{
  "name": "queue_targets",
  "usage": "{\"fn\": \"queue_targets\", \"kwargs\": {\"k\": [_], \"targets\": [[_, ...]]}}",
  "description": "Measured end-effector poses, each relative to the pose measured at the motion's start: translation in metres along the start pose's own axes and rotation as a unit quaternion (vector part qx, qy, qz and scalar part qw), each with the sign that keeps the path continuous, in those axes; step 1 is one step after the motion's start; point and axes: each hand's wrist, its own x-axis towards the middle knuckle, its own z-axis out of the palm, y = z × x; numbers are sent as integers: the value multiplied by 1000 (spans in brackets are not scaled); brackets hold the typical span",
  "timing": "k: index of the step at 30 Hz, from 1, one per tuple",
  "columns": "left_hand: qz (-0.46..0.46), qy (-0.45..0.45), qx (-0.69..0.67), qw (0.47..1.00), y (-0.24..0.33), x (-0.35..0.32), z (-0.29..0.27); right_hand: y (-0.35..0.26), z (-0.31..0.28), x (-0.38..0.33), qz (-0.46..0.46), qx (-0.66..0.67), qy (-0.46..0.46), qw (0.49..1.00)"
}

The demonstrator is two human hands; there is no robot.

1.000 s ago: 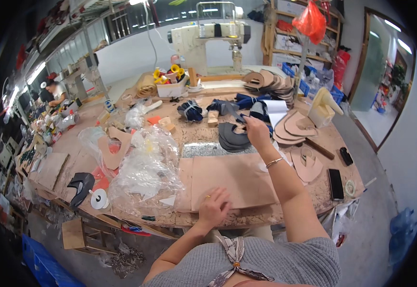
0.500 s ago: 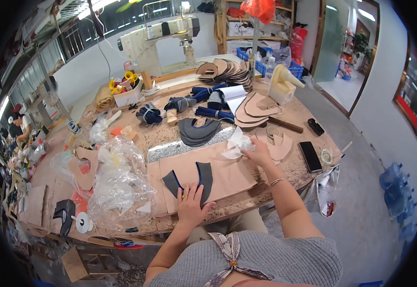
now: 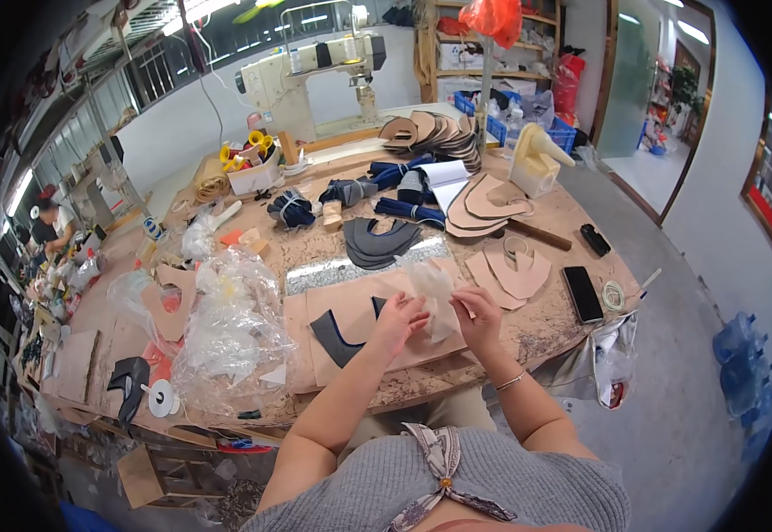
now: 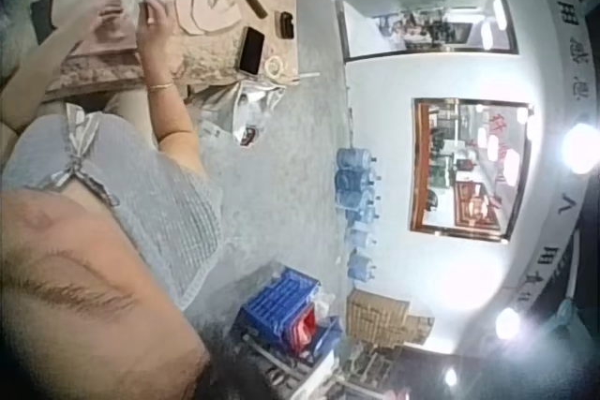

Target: The person assembles shoe components by hand at a workbench. They pick up a dark U-shaped piece and a light-colored insole, align them, and press them together. The person repeats this process with multiple pairs of components, stacking the finished assemblies on the table.

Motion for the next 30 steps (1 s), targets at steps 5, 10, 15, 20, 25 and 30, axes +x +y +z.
{"fn": "queue_targets", "kwargs": {"k": [5, 10, 15, 20, 25, 30], "targets": [[84, 33, 155, 984, -19, 23, 13, 43, 4, -18, 330, 256, 93, 904], [53, -17, 186, 981, -9, 25, 22, 59, -10, -5, 429, 153, -11, 890], [166, 42, 129, 977, -15, 24, 14, 53, -14, 10, 477, 246, -22, 843], [156, -14, 73, 985, 4, 22, 3, 41, -17, 17, 503, 274, -109, 812], [381, 88, 219, 894, 21, 4, 26, 25, 0, 14, 493, 387, -66, 777], [484, 60, 466, 738, 22, -23, 41, 0, 15, 10, 434, 451, 24, 780]]}}
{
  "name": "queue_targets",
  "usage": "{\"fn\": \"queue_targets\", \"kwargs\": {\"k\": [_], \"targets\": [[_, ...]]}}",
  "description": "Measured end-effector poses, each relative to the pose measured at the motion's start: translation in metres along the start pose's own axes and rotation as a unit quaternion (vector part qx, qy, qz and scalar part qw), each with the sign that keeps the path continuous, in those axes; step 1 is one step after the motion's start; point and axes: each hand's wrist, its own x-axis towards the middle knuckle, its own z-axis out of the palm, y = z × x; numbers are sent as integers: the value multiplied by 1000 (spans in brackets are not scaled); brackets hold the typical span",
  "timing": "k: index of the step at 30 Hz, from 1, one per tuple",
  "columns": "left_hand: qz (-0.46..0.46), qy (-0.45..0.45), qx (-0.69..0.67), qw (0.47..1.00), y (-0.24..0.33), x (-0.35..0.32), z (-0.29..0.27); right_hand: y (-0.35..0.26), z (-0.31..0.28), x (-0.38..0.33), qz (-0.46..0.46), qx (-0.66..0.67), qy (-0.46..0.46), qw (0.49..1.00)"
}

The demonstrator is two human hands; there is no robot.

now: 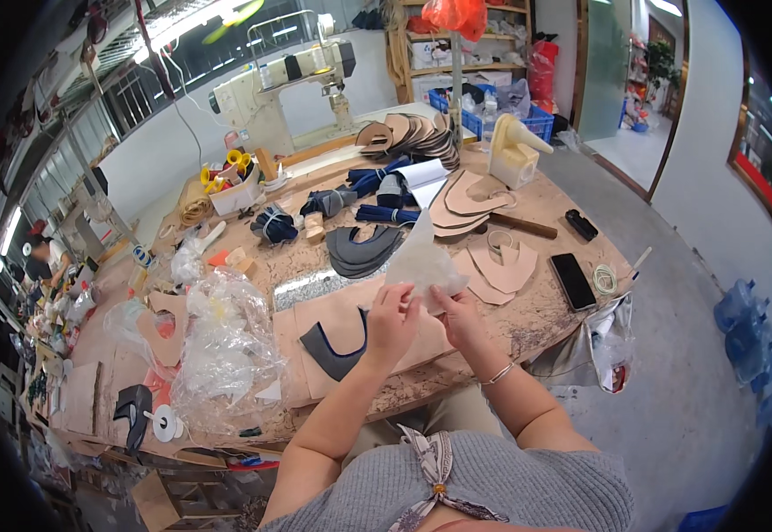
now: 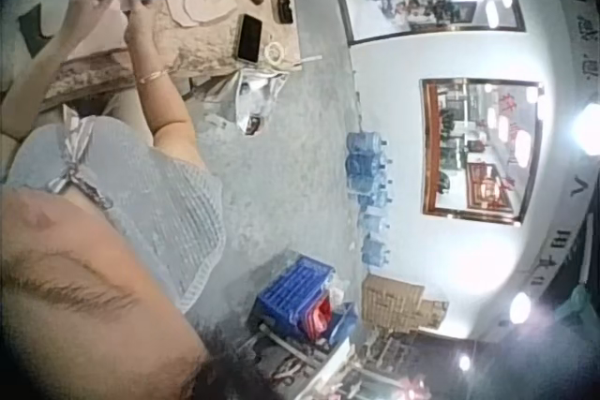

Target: The person assembles shoe components by hand at a workbench. They pick up a dark U-shaped piece and a light-colored insole, align them, and press them together. The person repeats this process with multiple pairs of components, stacking the finished assemblies on the table.

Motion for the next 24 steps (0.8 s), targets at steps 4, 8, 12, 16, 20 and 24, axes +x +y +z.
{"fn": "queue_targets", "kwargs": {"k": [4, 8, 12, 16, 20, 24], "targets": [[-128, -10, -147, 981, -12, -4, 9, 9, 7, -10, -39, 1, -28, 999], [-237, -59, -247, 938, -15, -2, 0, 3, 3, -11, -36, -86, -40, 995], [-268, -34, -291, 918, -34, -10, 4, 7, 10, -15, -74, -130, -23, 988], [-322, 96, -398, 853, -69, -10, 2, 13, 2, 5, -88, -74, 56, 992], [-365, 259, -494, 745, -80, 2, -36, -14, -23, 46, -88, 31, 131, 987], [-362, 212, -516, 747, -66, -7, -49, -10, -57, 69, -84, -395, 86, 911]]}}
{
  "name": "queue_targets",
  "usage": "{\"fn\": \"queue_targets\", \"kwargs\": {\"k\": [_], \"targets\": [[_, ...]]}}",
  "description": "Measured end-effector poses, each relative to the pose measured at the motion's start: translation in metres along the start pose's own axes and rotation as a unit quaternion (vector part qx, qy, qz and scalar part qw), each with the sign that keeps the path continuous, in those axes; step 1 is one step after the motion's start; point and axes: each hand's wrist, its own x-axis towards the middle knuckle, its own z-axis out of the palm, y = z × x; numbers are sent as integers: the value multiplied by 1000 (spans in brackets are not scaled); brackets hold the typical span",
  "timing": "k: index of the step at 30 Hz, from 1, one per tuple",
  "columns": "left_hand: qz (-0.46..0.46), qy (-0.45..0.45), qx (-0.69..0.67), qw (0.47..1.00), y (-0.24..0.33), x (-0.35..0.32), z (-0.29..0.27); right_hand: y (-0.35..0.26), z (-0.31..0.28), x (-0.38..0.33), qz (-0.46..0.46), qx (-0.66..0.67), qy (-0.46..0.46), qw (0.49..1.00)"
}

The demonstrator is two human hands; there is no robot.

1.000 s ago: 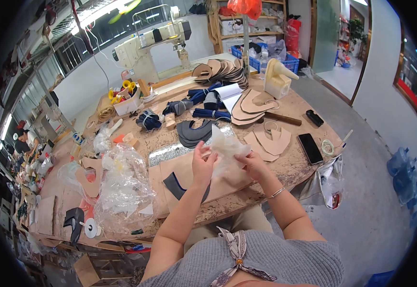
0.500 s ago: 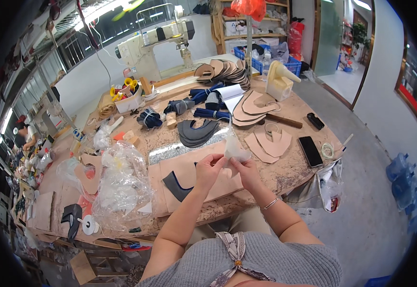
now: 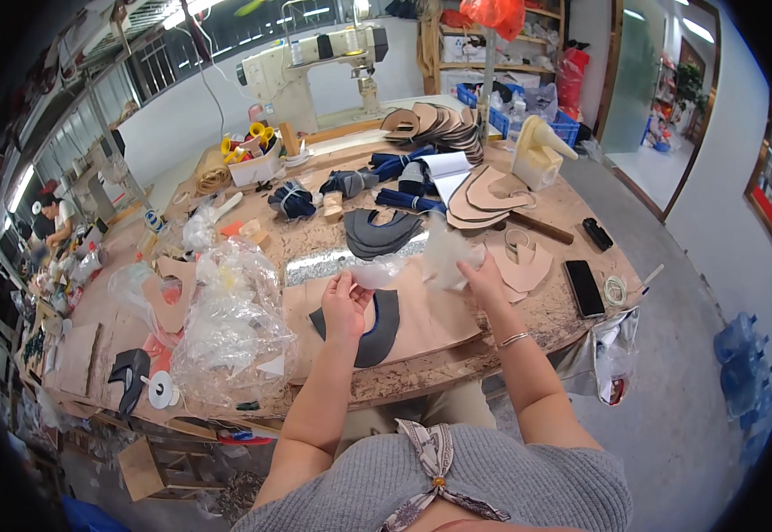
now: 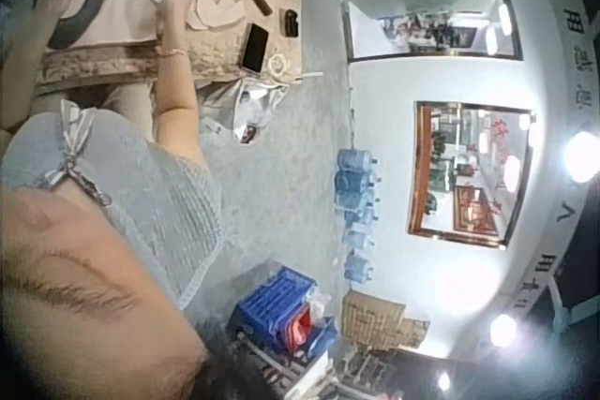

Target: The person assembles shoe components by hand at a workbench. They pick up a dark U-shaped piece and a light-colored insole, align them, and press them together. The person repeats this process with multiple pairs of components, stacking the finished assemblies on the table.

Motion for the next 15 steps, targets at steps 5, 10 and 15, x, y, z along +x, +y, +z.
{"fn": "queue_targets", "kwargs": {"k": [5, 10, 15], "targets": [[-12, -44, 24, 999, -1, -22, -2, -65, 41, -57, -371, -218, 141, 892], [-42, -80, 76, 993, 3, -38, 7, -99, 52, -69, -102, -5, -247, 964], [-106, -11, 46, 993, -3, -32, 0, -83, 56, -69, -392, -82, -155, 903]]}}
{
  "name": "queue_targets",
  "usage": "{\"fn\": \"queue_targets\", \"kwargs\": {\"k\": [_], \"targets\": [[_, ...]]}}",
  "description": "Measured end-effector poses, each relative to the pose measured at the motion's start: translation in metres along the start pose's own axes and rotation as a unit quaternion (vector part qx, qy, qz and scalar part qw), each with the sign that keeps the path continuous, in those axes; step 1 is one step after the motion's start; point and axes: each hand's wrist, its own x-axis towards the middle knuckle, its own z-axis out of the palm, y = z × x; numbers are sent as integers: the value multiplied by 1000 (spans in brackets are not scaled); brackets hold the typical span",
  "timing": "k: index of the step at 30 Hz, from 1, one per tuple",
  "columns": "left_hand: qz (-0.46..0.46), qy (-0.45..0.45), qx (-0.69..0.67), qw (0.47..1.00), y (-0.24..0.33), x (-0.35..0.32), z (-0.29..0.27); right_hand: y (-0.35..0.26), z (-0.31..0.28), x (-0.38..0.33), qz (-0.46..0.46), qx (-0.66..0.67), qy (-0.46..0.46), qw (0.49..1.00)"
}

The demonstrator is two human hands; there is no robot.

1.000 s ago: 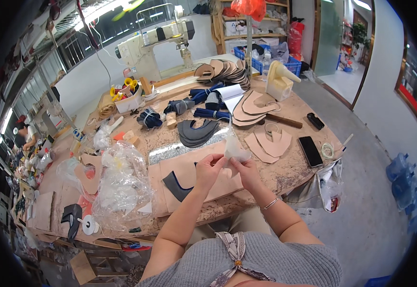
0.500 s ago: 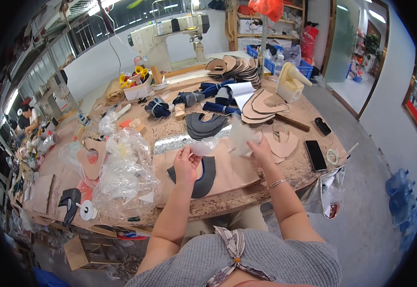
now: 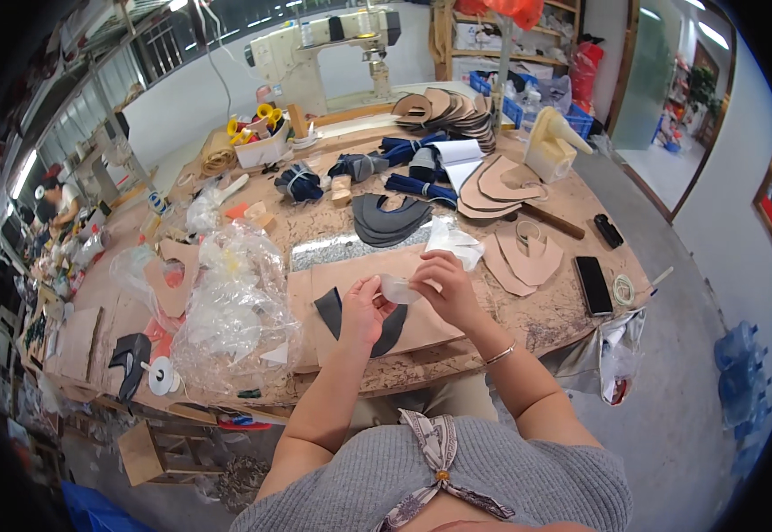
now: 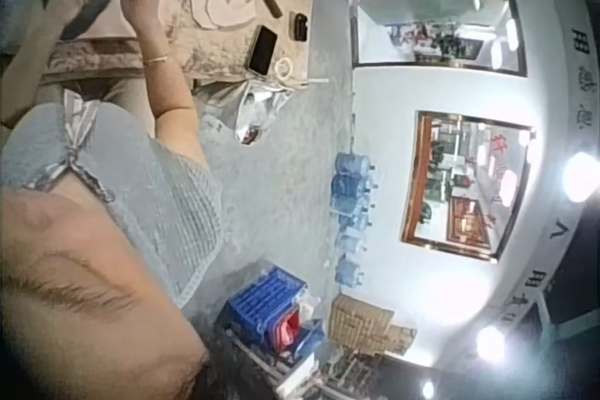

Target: The person assembles shoe components by hand at a workbench. They pick up a dark U-shaped piece and a light-colored insole, align them, and press them together. The person repeats this process with multiple pairs of components, stacking the finished assemblies on the table.

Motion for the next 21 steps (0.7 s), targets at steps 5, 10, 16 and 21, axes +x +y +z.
{"fn": "queue_targets", "kwargs": {"k": [5, 10, 16, 21], "targets": [[50, 43, 1, 998, -7, 26, -16, -18, 0, -11, -110, -70, 14, 991], [139, 55, -16, 989, 25, 34, -41, -29, -65, -58, 80, 70, -199, 974], [158, 8, 12, 987, 26, 7, -35, -37, -123, -141, 251, -7, -229, 940], [132, -4, -31, 991, 19, -14, -27, -52, -140, -144, 495, -93, -197, 841]]}}
